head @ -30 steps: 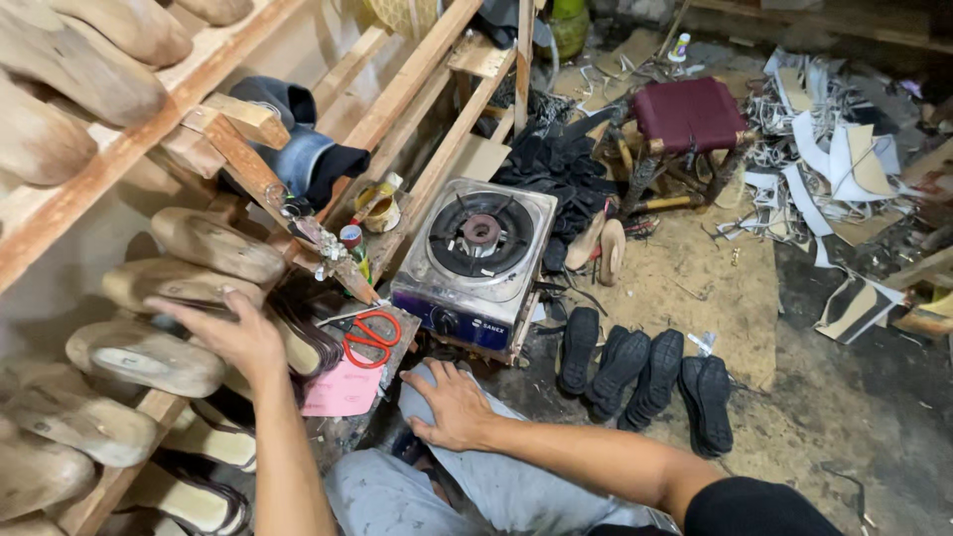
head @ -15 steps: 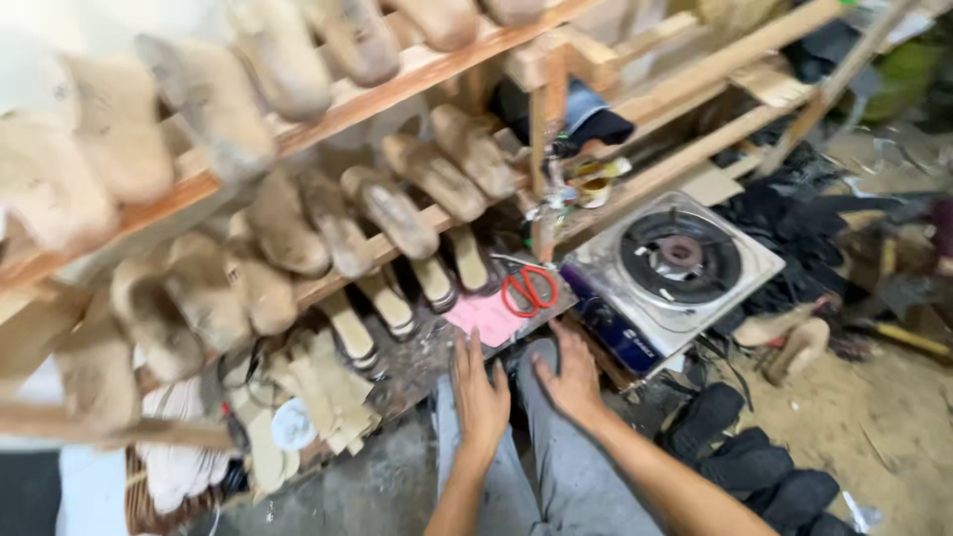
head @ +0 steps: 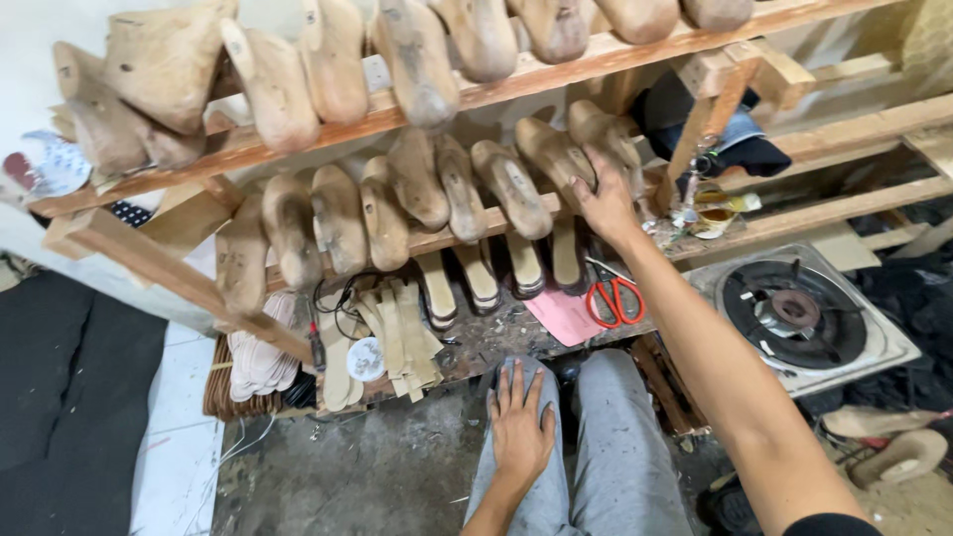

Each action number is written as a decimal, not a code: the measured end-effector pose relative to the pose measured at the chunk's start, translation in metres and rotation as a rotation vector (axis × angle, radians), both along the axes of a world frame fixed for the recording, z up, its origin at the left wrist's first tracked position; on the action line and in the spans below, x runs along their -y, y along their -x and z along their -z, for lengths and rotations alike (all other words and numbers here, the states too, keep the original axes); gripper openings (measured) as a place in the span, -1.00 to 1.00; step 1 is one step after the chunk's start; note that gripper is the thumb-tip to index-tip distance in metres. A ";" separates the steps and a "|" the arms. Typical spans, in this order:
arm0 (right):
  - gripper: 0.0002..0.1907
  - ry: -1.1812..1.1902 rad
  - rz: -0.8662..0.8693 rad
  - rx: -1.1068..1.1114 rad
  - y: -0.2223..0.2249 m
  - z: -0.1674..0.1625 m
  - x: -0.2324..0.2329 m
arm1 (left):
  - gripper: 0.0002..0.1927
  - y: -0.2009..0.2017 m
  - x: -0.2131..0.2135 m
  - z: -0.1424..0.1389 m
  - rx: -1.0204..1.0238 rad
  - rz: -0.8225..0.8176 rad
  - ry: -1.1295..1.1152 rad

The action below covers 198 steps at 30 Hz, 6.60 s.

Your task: The person sits on the floor and cuts a large tan fiberboard sheet into long strips using red-handled scissors, trimming along the edge and placing finished strips on the workbench with other cut strips. At the end they set the scissors down and pick up and turn over a wooden shoe last.

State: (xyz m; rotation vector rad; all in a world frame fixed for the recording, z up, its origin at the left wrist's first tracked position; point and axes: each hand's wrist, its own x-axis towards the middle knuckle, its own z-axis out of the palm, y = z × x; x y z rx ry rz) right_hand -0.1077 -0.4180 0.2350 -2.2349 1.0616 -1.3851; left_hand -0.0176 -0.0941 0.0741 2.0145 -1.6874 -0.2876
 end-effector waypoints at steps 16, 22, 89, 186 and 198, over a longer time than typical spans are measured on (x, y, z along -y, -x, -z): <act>-0.32 -0.147 -0.220 0.063 -0.070 0.012 -0.045 | -0.40 0.002 -0.017 -0.010 -0.035 -0.011 0.071; -0.35 -0.086 -0.172 0.190 -0.037 0.055 -0.087 | -0.42 -0.004 -0.019 0.009 -0.070 -0.043 0.110; -0.34 -0.439 -0.098 -0.455 0.094 0.104 -0.247 | -0.54 -0.126 0.161 -0.032 -0.084 -0.374 0.331; -0.30 -0.457 -0.093 -0.472 0.070 0.113 -0.246 | -0.78 -0.321 0.073 -0.031 0.304 -0.761 0.130; -0.30 -0.477 -0.069 -0.471 0.068 0.111 -0.248 | -0.76 -0.281 0.113 -0.044 0.241 -0.756 0.276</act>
